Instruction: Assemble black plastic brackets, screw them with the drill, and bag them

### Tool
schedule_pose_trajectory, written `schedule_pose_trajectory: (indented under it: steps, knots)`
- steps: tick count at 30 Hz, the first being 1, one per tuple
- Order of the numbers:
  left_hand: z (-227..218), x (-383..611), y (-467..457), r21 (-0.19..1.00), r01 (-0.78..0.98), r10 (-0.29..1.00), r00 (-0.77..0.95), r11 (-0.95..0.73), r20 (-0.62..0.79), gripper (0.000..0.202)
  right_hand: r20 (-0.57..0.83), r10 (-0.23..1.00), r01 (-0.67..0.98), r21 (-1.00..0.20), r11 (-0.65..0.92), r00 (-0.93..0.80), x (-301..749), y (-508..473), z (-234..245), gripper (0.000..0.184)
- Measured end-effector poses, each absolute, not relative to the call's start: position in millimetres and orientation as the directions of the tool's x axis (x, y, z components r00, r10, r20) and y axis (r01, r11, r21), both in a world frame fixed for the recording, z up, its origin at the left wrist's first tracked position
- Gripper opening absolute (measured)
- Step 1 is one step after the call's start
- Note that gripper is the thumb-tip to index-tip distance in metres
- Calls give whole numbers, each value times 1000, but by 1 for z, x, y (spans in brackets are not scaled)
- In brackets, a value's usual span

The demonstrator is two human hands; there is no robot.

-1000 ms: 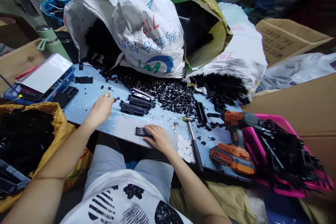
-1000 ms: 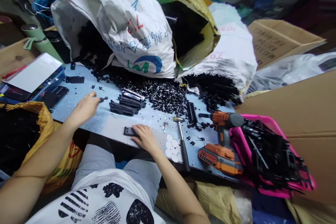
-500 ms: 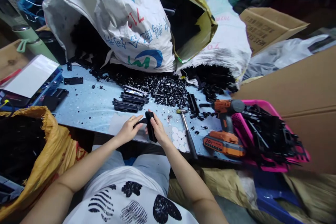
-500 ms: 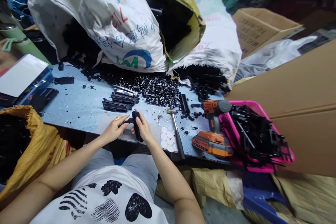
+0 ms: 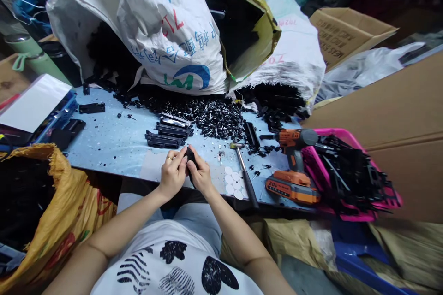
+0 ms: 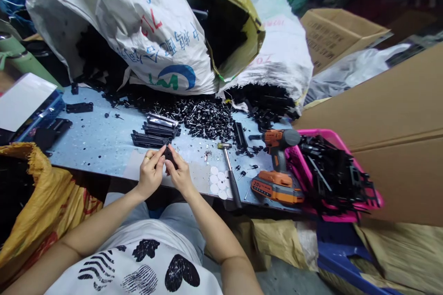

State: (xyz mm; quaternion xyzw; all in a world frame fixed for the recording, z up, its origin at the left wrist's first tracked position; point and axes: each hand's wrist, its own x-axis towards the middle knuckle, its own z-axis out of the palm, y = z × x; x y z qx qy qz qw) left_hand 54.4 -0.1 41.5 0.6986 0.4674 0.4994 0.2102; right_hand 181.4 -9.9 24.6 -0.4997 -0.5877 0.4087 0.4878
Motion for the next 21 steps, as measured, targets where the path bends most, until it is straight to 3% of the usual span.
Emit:
schedule_pose_trajectory:
  steps: [5, 7, 10, 13, 15, 17, 21]
  knots:
    - [35, 50, 9, 779, 391, 864, 110, -491, 491, 35, 151, 988, 277, -948, 156, -42, 170, -13, 16, 57]
    - [25, 49, 9, 850, 366, 921, 53, -378, 387, 36, 151, 978, 415, -888, 198, -143, 178, -2, 18, 56]
    - [5, 47, 2, 963, 250, 991, -55, -104, 122, 42, 128, 964, 665, -702, 255, -235, 213, 41, 24, 52]
    - [-11, 37, -9, 972, 233, 999, -51, 31, -19, 50, 186, 982, 807, -574, 139, -37, 279, 109, 29, 49]
    - [-15, 26, -14, 932, 363, 1000, -13, 6, -1, 52, 225, 963, 875, -483, -24, 151, 330, 156, 32, 46]
    - [-17, 15, -16, 831, 546, 994, 37, -107, 104, 53, 241, 926, 906, -381, -186, 292, 375, 196, 35, 45]
    - [-22, -2, -7, 492, 780, 880, 154, -388, 449, 54, 249, 853, 881, -252, -401, 459, 430, 253, 41, 45]
